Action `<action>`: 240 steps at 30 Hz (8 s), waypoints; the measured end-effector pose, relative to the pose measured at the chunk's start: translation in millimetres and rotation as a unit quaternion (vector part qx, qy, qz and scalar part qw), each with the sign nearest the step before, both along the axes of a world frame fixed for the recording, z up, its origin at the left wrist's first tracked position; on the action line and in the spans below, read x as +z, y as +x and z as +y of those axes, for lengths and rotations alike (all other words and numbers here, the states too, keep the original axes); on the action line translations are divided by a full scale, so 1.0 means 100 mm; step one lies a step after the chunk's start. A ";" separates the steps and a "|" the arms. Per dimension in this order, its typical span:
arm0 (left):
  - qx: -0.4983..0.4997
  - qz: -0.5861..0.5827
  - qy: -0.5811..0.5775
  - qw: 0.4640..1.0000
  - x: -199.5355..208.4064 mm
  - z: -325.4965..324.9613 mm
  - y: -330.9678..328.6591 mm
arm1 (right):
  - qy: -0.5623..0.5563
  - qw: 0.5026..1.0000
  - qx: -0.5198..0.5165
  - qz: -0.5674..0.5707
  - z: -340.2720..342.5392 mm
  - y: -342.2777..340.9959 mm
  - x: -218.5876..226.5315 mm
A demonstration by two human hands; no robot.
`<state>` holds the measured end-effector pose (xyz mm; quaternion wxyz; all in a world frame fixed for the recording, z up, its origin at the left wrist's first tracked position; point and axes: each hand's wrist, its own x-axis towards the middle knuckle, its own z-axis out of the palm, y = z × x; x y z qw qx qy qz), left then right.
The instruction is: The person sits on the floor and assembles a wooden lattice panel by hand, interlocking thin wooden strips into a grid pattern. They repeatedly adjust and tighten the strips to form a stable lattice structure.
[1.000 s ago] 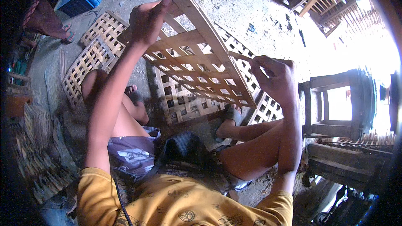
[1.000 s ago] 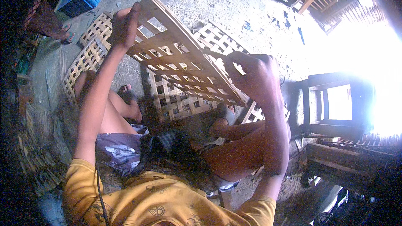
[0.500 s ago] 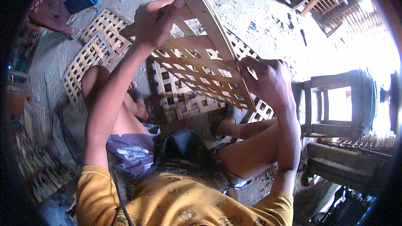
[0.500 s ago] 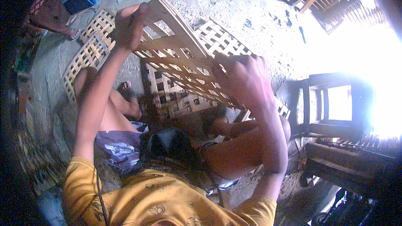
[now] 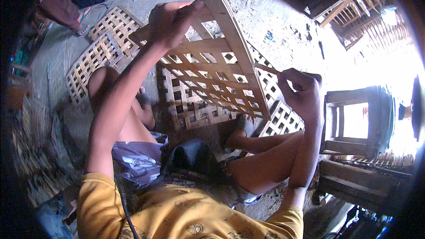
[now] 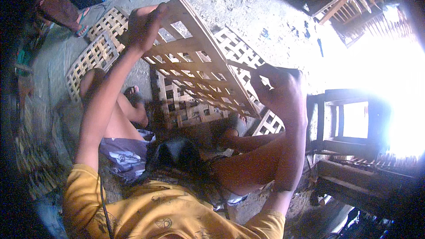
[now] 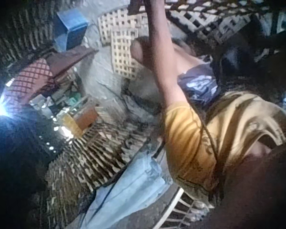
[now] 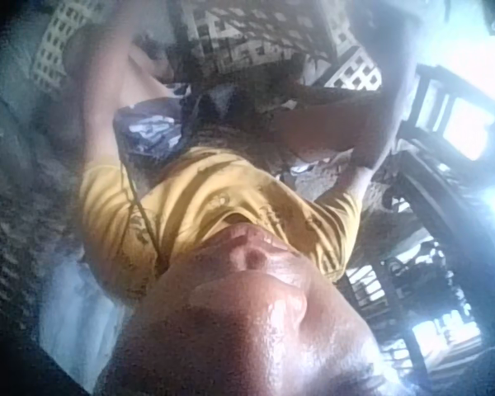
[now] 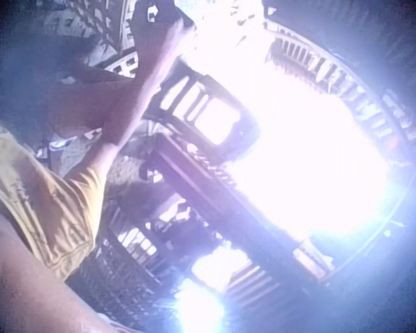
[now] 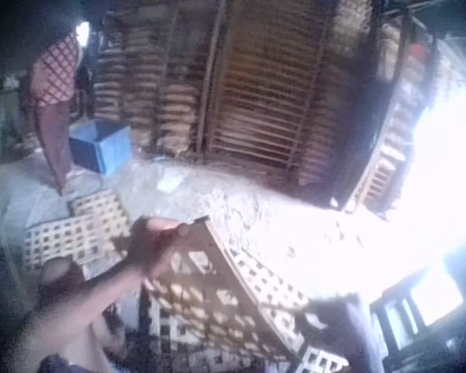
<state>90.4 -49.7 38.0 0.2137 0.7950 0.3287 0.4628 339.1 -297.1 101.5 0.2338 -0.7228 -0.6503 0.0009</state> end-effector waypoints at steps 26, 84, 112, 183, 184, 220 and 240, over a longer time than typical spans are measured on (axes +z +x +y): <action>-0.074 -0.006 0.068 0.995 0.17 -0.26 0.09 | -0.063 0.995 0.077 -0.023 0.06 -0.17 -0.06; 0.042 0.124 0.056 0.990 0.11 -0.11 0.01 | -0.048 0.986 -0.101 0.127 0.29 0.01 -0.31; 0.051 0.075 0.150 0.985 -0.14 0.01 -0.02 | -0.336 0.935 0.038 0.104 0.03 -0.01 -4.83; -0.035 0.090 0.090 0.991 0.13 -0.29 0.04 | 0.118 0.975 -0.170 0.078 0.54 -0.19 -0.86; -0.045 0.093 0.082 0.991 0.15 -0.29 0.05 | 0.136 0.969 -0.178 0.107 0.55 -0.15 -0.87; -0.091 0.069 0.112 0.987 0.21 -0.50 0.10 | 0.186 0.946 -0.157 0.214 0.55 -0.53 -1.10; -0.031 0.096 0.146 0.984 0.10 -0.31 0.03 | -0.125 0.987 -0.066 0.080 0.31 -0.49 -0.65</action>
